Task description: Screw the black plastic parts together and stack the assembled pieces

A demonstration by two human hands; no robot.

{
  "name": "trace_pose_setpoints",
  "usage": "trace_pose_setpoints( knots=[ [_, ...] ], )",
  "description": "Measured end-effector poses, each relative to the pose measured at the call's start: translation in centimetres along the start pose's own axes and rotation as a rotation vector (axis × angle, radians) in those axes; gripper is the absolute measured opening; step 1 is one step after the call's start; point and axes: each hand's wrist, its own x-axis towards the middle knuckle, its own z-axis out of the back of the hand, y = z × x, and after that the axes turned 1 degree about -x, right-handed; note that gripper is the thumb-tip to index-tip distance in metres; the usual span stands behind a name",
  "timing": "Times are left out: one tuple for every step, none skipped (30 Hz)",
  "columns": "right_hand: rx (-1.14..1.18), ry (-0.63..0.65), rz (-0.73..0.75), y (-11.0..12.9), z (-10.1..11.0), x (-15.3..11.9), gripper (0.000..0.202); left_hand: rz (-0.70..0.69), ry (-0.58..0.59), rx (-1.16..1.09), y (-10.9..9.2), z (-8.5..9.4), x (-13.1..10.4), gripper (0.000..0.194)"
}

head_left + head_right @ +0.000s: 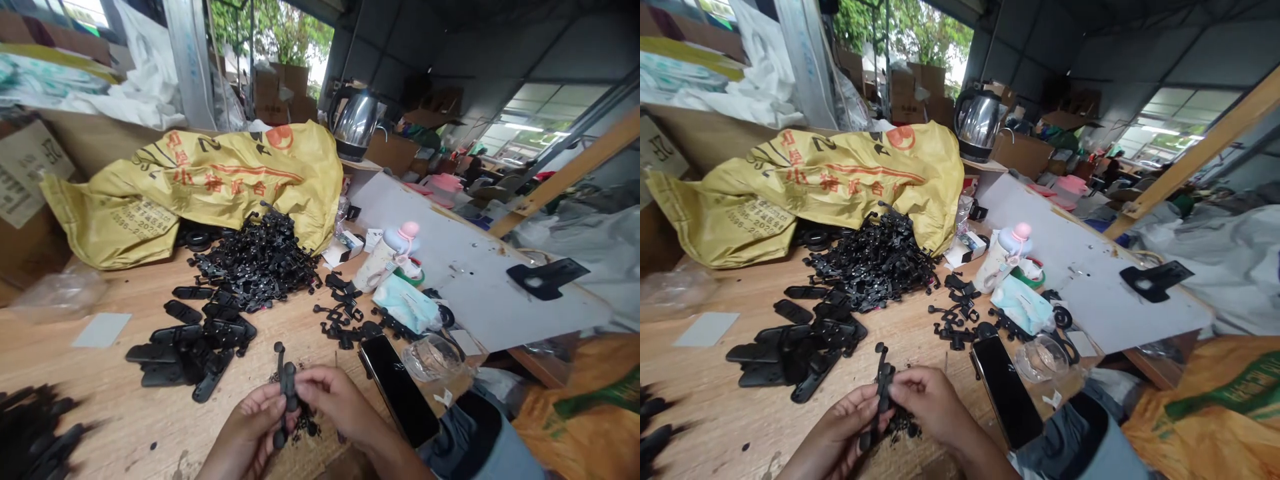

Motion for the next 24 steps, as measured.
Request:
trace_pose_setpoints(
  knots=[
    [0.057, 0.061, -0.075, -0.3, -0.1, 0.2, 0.032, -0.012, 0.024, 0.009, 0.3, 0.1, 0.2, 0.021],
    [0.105, 0.084, -0.143, -0.6, -0.2, 0.3, 0.034, -0.027, 0.039, 0.021, 0.6, 0.2, 0.3, 0.020],
    [0.147, 0.080, -0.204, -0.9, -0.3, 0.4, 0.035, -0.043, 0.044, 0.036, 0.8, 0.3, 0.3, 0.020],
    [0.189, 0.069, -0.254, -1.1, -0.3, 0.5, 0.036, -0.053, 0.044, 0.058, 0.9, 0.3, 0.3, 0.021],
    [0.234, 0.058, -0.292, -1.2, -0.4, 0.6, 0.036, -0.051, 0.045, 0.084, 0.9, 0.4, 0.2, 0.022],
    [0.276, 0.049, -0.316, -1.3, -0.4, 0.6, 0.037, -0.038, 0.048, 0.107, 0.8, 0.4, 0.1, 0.023],
    [0.310, 0.045, -0.332, -1.3, -0.4, 0.6, 0.037, -0.023, 0.057, 0.119, 0.6, 0.5, -0.1, 0.023],
    [0.332, 0.040, -0.346, -1.2, -0.3, 0.5, 0.038, -0.012, 0.072, 0.119, 0.4, 0.5, -0.1, 0.025],
    [0.341, 0.034, -0.360, -1.1, -0.3, 0.5, 0.038, -0.005, 0.086, 0.111, 0.1, 0.6, -0.2, 0.028],
    [0.339, 0.031, -0.377, -0.9, -0.3, 0.4, 0.039, 0.000, 0.101, 0.097, -0.1, 0.6, -0.2, 0.029],
    [0.330, 0.032, -0.392, -0.7, -0.2, 0.3, 0.039, -0.001, 0.112, 0.086, -0.3, 0.6, -0.1, 0.028],
    [0.320, 0.035, -0.407, -0.5, -0.3, 0.3, 0.039, -0.005, 0.119, 0.080, -0.4, 0.5, 0.0, 0.025],
    [0.310, 0.037, -0.414, -0.4, -0.3, 0.2, 0.040, -0.010, 0.123, 0.078, -0.5, 0.5, 0.1, 0.022],
    [0.303, 0.037, -0.413, -0.3, -0.3, 0.2, 0.040, -0.013, 0.124, 0.079, -0.5, 0.4, 0.2, 0.019],
    [0.298, 0.039, -0.409, -0.2, -0.4, 0.1, 0.040, -0.014, 0.123, 0.083, -0.5, 0.3, 0.2, 0.017],
    [0.297, 0.042, -0.405, -0.3, -0.4, 0.1, 0.040, -0.018, 0.116, 0.083, -0.4, 0.3, 0.3, 0.016],
    [0.296, 0.046, -0.401, -0.3, -0.4, 0.0, 0.039, -0.019, 0.105, 0.079, -0.4, 0.3, 0.3, 0.016],
    [0.296, 0.052, -0.400, -0.5, -0.4, 0.0, 0.038, -0.019, 0.091, 0.071, -0.3, 0.2, 0.3, 0.015],
    [0.299, 0.057, -0.400, -0.6, -0.3, 0.0, 0.038, -0.018, 0.071, 0.061, -0.3, 0.2, 0.3, 0.015],
    [0.302, 0.061, -0.404, -0.7, -0.3, -0.1, 0.037, -0.016, 0.046, 0.049, -0.3, 0.2, 0.2, 0.015],
    [0.307, 0.061, -0.407, -0.8, -0.2, -0.1, 0.037, -0.011, 0.020, 0.036, -0.3, 0.2, 0.2, 0.015],
    [0.312, 0.058, -0.409, -0.9, -0.2, -0.1, 0.037, -0.006, 0.000, 0.026, -0.3, 0.1, 0.1, 0.015],
    [0.317, 0.049, -0.411, -0.9, -0.2, -0.1, 0.036, 0.005, -0.011, 0.023, -0.3, 0.1, 0.0, 0.015],
    [0.321, 0.039, -0.413, -0.8, -0.2, -0.1, 0.036, 0.014, -0.016, 0.024, -0.2, 0.0, -0.1, 0.016]
  ],
)
